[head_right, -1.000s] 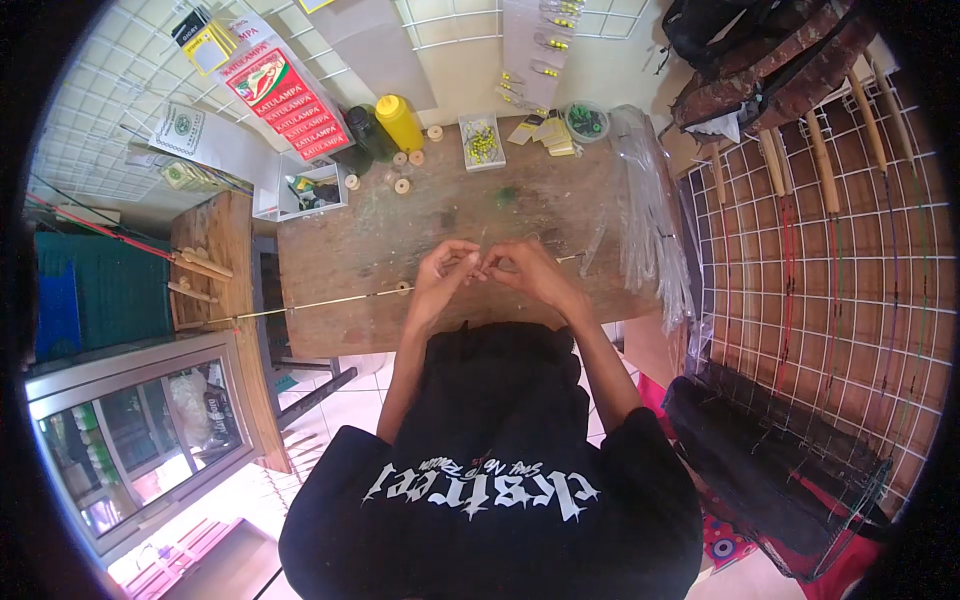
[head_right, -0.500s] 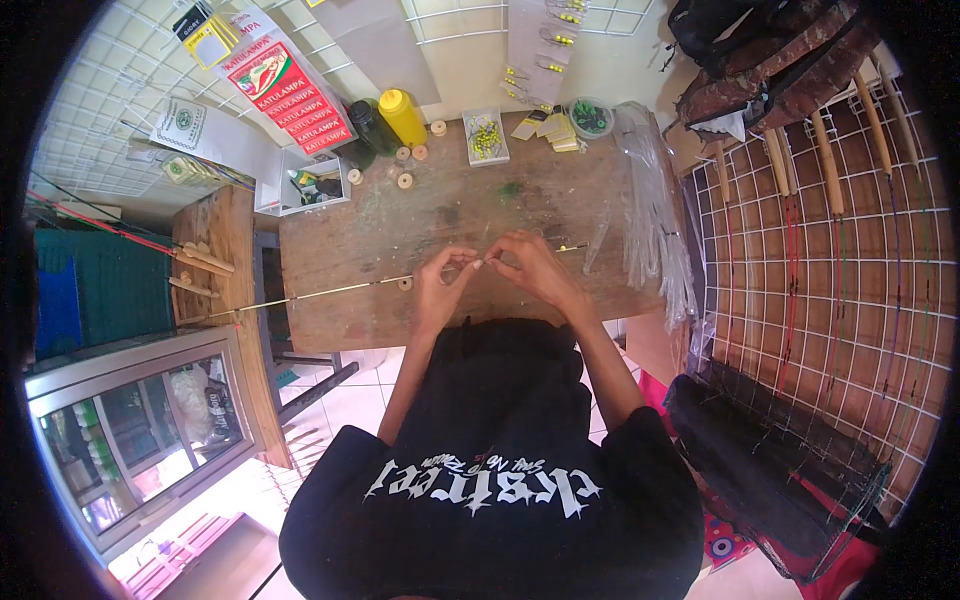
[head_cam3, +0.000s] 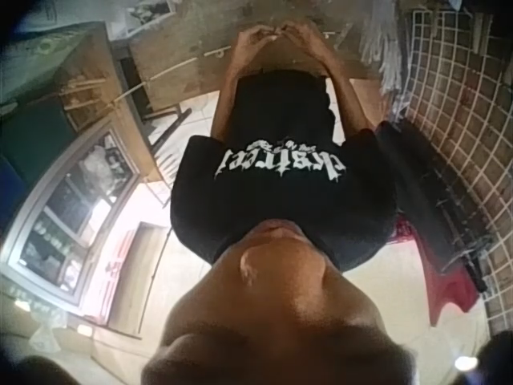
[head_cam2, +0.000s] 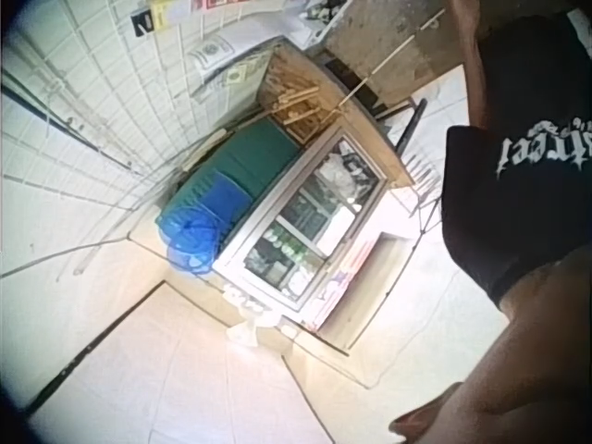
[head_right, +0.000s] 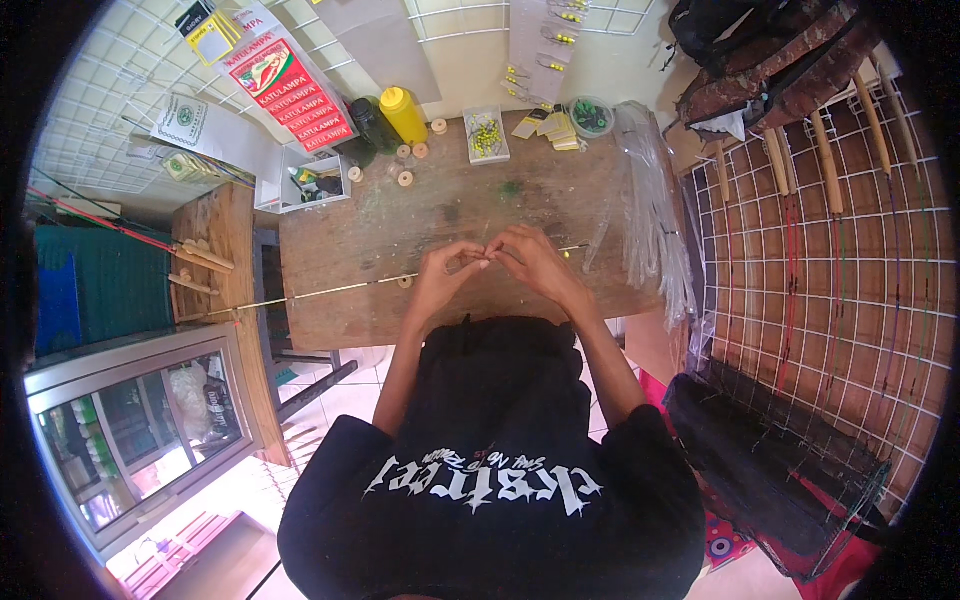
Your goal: Winding thread to repair or secure a guide on a fishing rod section.
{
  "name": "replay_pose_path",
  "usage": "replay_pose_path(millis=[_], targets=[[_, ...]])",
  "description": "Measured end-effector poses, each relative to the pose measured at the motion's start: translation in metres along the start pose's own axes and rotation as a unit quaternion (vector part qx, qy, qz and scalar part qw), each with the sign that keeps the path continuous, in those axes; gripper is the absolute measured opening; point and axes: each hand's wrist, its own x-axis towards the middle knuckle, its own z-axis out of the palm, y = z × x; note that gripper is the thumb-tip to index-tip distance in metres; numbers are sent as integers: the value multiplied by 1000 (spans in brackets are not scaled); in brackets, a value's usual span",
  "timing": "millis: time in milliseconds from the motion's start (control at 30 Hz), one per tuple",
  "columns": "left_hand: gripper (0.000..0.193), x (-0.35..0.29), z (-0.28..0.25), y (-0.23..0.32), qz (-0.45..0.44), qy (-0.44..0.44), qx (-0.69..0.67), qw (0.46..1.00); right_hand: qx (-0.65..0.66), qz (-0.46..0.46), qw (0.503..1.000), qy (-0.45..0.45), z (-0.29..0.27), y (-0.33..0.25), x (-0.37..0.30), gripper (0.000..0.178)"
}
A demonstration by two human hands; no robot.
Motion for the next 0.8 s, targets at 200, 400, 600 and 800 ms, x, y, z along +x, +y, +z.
replay_pose_path(millis=[200,400,600,800], targets=[[20,12,-8,-21,6,-76,-35,996,-10,-6,1000,14,-1,-3,-1,9],[23,16,-11,-25,-28,-111,-89,989,-2,-8,1000,7,-5,-2,-4,10],[24,19,-13,-24,-36,-143,-82,986,-9,-2,1000,8,-5,-3,-4,10],[24,19,-9,-26,-26,-135,-124,983,-11,14,1000,9,-5,-7,-3,10]])
